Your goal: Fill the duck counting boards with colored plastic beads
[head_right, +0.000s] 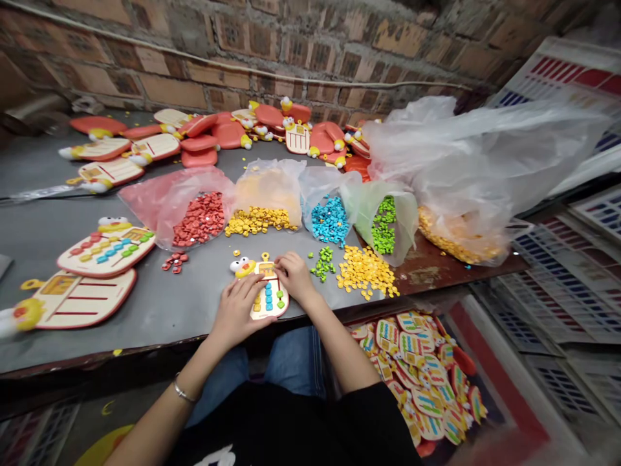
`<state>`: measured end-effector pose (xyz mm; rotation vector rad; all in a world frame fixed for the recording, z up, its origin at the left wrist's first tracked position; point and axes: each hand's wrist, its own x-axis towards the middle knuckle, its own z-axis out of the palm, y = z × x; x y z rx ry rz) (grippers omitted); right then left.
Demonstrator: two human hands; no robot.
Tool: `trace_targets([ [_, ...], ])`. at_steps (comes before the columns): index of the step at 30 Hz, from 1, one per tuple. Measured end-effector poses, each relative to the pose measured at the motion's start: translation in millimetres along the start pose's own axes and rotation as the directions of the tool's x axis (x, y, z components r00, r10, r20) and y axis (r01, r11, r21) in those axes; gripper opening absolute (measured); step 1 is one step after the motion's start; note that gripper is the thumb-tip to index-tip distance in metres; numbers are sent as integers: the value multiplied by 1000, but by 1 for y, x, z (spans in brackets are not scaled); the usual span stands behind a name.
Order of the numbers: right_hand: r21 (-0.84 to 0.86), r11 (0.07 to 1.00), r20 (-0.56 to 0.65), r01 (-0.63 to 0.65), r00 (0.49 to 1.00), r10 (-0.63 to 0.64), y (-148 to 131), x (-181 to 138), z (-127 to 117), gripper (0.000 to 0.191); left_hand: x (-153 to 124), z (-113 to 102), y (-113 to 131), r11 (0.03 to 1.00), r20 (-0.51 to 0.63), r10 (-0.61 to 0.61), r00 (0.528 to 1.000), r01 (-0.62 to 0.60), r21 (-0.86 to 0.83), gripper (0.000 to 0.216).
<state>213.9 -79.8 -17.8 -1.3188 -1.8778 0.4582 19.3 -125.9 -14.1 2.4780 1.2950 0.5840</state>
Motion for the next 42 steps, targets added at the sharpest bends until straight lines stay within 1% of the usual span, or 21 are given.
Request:
trace_targets([
  [2,-119,993,39,14,999,-9,-1,-1,-2,11,0,0,0,1000,-4,3,1000,-3,0,65],
  [4,-195,980,88,33,996,-16,-4,-2,-9,10,0,0,0,1000,-6,3,1000,-3,1,65],
  [6,-153,986,176,59,984,-31,-5,-2,-19,11,0,-1,1,1000,-5,-1,1000,1,0,66],
  [8,-36,998,229,52,972,-42,-5,-3,-27,12,0,-1,1,1000,-4,-6,1000,6,-3,66],
  [10,26,1000,187,13,982,-18,-2,-4,-30,9,-1,0,0,1000,-6,-4,1000,4,-7,66],
  [11,18,1000,153,-4,988,2,1,-5,-30,10,-1,0,0,1000,-9,-2,1000,2,-9,66],
  [12,-12,1000,132,-17,991,18,4,-6,-29,14,-1,1,0,1000,-14,0,1000,0,-9,65],
  [14,-87,996,157,-16,987,29,10,-8,-24,19,-1,1,-1,1000,-21,2,1000,-3,-8,65],
  [16,-127,992,174,-17,984,39,14,-10,-19,17,-1,2,-1,1000,-24,4,1000,-4,-6,65],
  [17,-133,991,145,-29,988,48,15,-10,-18,15,-1,2,-1,1000,-24,4,1000,-4,-6,65],
  [19,-105,993,50,-56,997,61,14,-9,-17,12,-1,2,-1,1000,-22,3,1000,-3,-6,65],
  [21,-35,998,-28,-59,998,58,11,-6,-18,13,-1,2,-1,1000,-18,3,1000,-3,-5,65],
  [24,33,999,-69,-29,997,31,4,-2,-20,15,-1,2,-1,1000,-18,5,1000,-5,1,66],
  [30,-11,1000,-98,-29,995,28,-2,-8,-23,20,-1,2,-1,1000,-15,3,1000,-3,6,66],
  [33,10,999,-106,-38,994,39,-4,-12,-23,17,0,1,-1,1000,-12,6,1000,-6,6,66],
  [37,16,1000,-45,-3,999,3,-3,-9,-12,11,0,1,0,1000,-12,5,1000,-5,11,66],
  [40,-55,997,2,47,999,-47,3,-6,1,13,0,0,0,1000,-9,2,1000,-2,12,66],
  [42,-122,989,31,87,996,-84,5,-7,5,15,0,0,1,1000,-7,2,1000,-2,14,65],
])
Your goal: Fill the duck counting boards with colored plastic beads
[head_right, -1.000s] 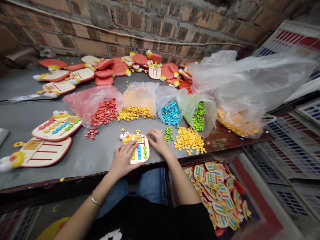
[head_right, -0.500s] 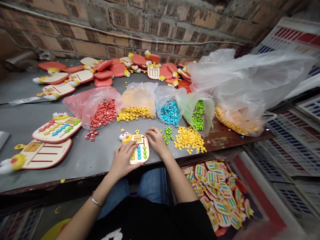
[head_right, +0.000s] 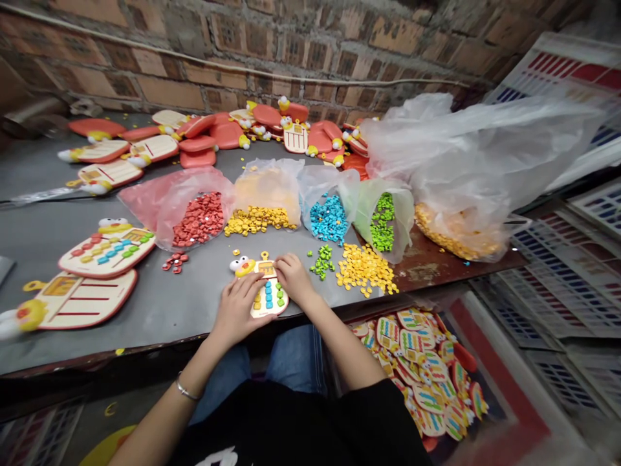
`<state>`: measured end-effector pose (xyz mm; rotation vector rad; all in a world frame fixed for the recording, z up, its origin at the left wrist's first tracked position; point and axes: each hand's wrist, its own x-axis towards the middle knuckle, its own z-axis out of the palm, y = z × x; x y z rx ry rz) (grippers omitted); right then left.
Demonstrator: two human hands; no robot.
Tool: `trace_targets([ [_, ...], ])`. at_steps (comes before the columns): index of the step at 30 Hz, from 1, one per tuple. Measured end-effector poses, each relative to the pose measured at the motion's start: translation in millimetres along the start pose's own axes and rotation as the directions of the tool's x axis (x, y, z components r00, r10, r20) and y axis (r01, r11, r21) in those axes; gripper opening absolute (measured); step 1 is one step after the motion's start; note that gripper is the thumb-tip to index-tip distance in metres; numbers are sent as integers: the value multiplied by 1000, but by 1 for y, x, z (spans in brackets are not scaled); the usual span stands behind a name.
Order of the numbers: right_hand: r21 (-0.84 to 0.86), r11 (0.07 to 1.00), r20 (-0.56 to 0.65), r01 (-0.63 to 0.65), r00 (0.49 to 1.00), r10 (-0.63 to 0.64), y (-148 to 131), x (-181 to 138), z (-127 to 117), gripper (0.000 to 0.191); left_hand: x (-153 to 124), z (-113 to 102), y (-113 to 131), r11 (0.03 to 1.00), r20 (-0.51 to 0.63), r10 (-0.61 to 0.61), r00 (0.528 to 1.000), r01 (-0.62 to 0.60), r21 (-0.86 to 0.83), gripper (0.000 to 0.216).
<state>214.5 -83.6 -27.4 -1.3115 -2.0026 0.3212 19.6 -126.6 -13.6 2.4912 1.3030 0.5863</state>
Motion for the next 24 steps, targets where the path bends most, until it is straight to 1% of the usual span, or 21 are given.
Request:
trace_targets([
  [3,-49,998,43,38,998,-36,-7,-8,-6,14,0,0,0,1000,0,4,1000,-4,8,63],
  [6,31,998,74,51,996,-53,-23,-24,-23,16,0,0,0,1000,-13,8,1000,-7,16,61],
  [8,100,995,49,0,999,-5,-29,-38,-36,16,0,1,-1,1000,-20,11,1000,-11,18,61],
  [10,116,988,-59,-97,993,104,-26,-52,-52,15,0,1,-1,1000,-24,16,1000,-15,20,61],
  [11,102,983,-139,-155,976,169,-19,-58,-60,15,0,1,-1,1000,-25,19,1000,-18,21,61],
  [13,40,961,-300,-273,914,272,1,-69,-77,17,0,1,-1,999,-30,22,999,-21,26,60],
  [14,-2,943,-360,-333,880,310,14,-72,-85,18,0,1,-1,999,-31,24,999,-23,28,60],
  [16,-99,892,-415,-440,833,365,40,-74,-99,19,0,2,-2,999,-36,28,999,-27,29,60],
  [17,-148,866,-411,-478,826,385,51,-73,-104,19,0,2,-2,999,-38,30,999,-29,27,61],
  [19,-248,822,-356,-512,838,414,69,-67,-108,18,0,3,-3,999,-44,34,998,-33,22,62],
  [22,-395,774,-240,-495,869,433,84,-56,-106,12,0,5,-5,999,-47,37,998,-36,20,63],
  [24,-439,766,-196,-470,882,429,88,-52,-105,9,0,5,-5,999,-42,38,998,-37,24,63],
])
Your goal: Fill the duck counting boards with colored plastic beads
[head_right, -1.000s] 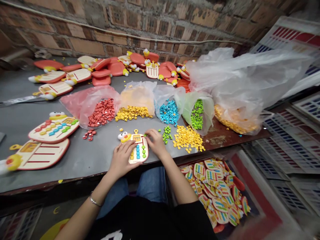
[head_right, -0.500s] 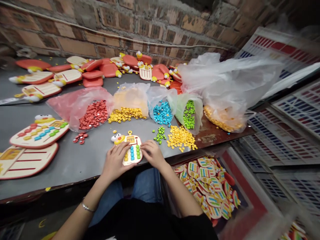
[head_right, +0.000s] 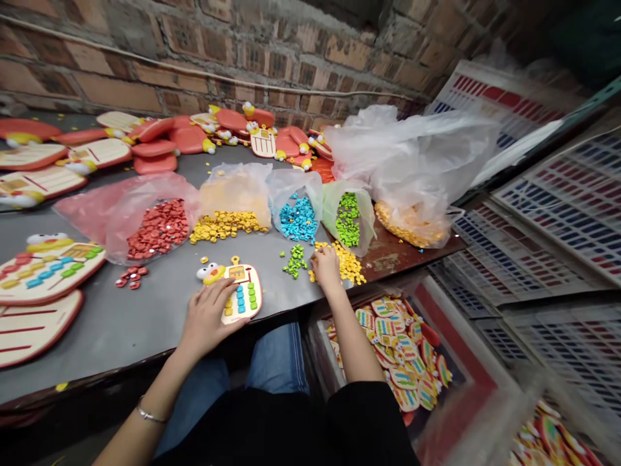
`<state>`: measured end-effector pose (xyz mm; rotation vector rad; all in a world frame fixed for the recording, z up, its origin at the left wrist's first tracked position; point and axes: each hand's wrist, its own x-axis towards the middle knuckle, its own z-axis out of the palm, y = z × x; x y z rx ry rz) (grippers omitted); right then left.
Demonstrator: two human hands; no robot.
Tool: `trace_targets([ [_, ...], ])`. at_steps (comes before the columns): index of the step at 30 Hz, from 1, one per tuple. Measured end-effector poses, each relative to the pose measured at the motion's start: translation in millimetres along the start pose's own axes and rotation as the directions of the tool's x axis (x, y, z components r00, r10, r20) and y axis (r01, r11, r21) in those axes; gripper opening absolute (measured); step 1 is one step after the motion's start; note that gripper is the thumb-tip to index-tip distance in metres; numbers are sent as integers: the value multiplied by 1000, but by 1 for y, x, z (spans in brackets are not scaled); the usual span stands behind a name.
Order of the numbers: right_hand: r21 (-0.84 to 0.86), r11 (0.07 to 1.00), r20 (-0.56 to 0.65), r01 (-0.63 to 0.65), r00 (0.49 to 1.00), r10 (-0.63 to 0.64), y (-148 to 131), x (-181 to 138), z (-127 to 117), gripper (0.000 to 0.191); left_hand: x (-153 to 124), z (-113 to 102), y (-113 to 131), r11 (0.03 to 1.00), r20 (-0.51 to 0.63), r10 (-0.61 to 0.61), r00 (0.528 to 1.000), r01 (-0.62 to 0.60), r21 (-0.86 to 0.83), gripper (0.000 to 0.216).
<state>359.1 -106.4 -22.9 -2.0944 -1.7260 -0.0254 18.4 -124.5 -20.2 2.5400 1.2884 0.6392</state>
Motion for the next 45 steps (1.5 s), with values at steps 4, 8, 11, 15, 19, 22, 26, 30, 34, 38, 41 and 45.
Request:
trace_targets([
  [4,156,985,-12,76,997,-75,-8,-5,-3,10,0,-1,1,1000,2,-4,1000,4,7,62],
  [8,423,887,-42,187,981,-187,-39,-33,-6,10,1,-2,2,1000,2,-1,1000,1,5,62],
  [11,516,805,-26,293,945,-327,-61,-57,-1,11,1,-3,2,1000,7,-8,1000,8,-2,63],
  [15,473,796,-13,377,907,-422,-68,-72,10,15,1,-3,3,1000,21,-20,1000,20,-13,64],
  [19,344,841,-66,417,904,-422,-62,-70,12,12,1,-4,4,999,29,-28,999,29,-26,65],
  [22,326,849,-63,416,905,-420,-60,-68,11,12,1,-4,5,999,27,-32,999,33,-38,64],
  [26,344,838,-30,423,897,-440,-63,-65,9,14,1,-4,5,998,22,-29,999,30,-49,65],
  [30,423,806,-48,413,899,-435,-75,-56,4,11,0,-4,4,998,18,-33,999,34,-56,66],
  [34,472,785,-37,402,898,-437,-100,-32,5,11,0,-3,3,998,26,-32,999,34,-61,67],
  [38,459,773,62,439,852,-521,-123,1,17,10,-1,-3,3,997,35,-41,999,43,-60,69],
  [41,404,786,136,468,819,-558,-131,17,25,8,0,-4,3,996,43,-44,998,47,-70,69],
  [45,363,791,218,493,780,-587,-133,28,28,6,0,-5,3,995,57,-50,997,55,-85,68],
])
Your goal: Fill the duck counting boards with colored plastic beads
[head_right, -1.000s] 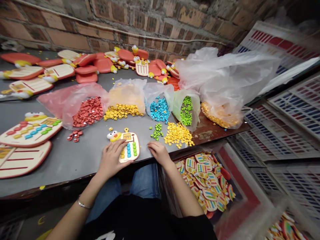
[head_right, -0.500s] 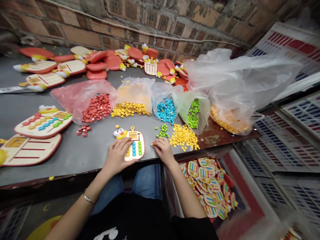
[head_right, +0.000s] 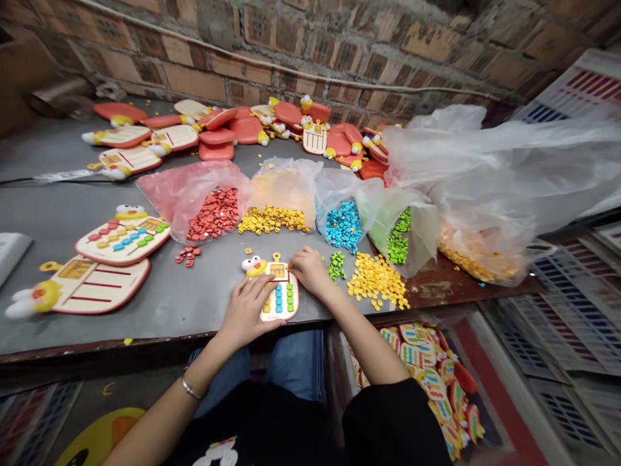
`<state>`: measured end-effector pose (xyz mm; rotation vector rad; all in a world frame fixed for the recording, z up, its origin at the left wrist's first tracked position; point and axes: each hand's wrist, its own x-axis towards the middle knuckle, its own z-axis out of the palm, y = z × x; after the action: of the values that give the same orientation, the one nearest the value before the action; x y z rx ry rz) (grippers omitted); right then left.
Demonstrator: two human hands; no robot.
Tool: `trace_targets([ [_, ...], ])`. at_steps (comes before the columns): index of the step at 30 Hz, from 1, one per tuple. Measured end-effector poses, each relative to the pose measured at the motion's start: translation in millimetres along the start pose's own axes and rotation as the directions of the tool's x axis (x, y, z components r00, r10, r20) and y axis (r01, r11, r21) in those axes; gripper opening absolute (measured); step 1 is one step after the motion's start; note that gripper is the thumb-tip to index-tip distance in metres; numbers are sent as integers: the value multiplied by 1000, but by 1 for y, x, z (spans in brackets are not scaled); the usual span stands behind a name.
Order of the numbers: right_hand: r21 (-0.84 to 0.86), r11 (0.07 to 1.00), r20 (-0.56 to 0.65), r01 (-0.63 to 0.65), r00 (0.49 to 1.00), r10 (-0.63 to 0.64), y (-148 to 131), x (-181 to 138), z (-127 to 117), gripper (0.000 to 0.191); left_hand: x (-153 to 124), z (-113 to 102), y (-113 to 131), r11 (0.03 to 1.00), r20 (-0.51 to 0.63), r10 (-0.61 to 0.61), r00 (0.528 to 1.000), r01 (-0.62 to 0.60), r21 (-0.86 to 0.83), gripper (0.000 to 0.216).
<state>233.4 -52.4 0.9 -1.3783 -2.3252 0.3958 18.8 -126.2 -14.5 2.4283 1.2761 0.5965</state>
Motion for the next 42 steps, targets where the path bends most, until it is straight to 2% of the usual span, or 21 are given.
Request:
trace_targets([
  [4,84,996,72,-36,997,30,1,7,-5,8,0,1,-1,1000,-3,8,1000,-8,-6,69],
  [10,281,934,190,-219,967,169,10,18,-7,6,0,2,-3,1000,-2,12,1000,-12,-16,68],
  [12,388,868,308,-310,931,194,19,27,-7,19,0,3,-3,1000,4,10,1000,-10,-16,69],
  [14,440,793,478,-422,857,191,29,38,-5,33,1,3,-3,1000,9,5,1000,-5,-18,69],
  [16,394,779,616,-487,769,169,37,51,-3,37,1,3,-3,1000,10,3,1000,-3,-21,69],
  [18,314,824,675,-471,721,155,42,63,-2,34,1,4,-4,1000,5,4,1000,-4,-27,69],
  [23,192,905,696,-380,703,148,39,78,1,27,1,4,-4,999,-9,13,1000,-13,-45,68],
  [26,191,888,673,-419,714,193,33,74,-4,23,0,3,-3,999,-20,19,1000,-20,-38,67],
  [29,260,859,595,-442,773,218,20,59,-13,15,-2,4,-2,1000,-48,20,999,-20,-20,69],
  [32,321,852,476,-413,848,232,1,38,-18,7,-5,6,-3,999,-72,35,997,-36,-8,72],
  [34,369,838,375,-402,889,262,-12,23,-15,9,-7,6,-4,998,-72,54,996,-55,-5,76],
  [37,445,805,233,-393,918,320,-31,-6,-7,14,-12,5,-7,991,-66,131,989,-133,-28,90],
  [39,489,774,158,-403,913,376,-40,-39,-1,24,-16,4,-10,972,-76,219,973,-224,-70,102],
  [40,559,702,90,-442,874,478,-44,-61,2,29,-18,4,-11,957,-83,268,960,-275,-96,105],
  [42,649,583,-17,-490,756,654,-49,-115,5,38,-22,5,-15,926,-111,333,936,-347,-148,103],
])
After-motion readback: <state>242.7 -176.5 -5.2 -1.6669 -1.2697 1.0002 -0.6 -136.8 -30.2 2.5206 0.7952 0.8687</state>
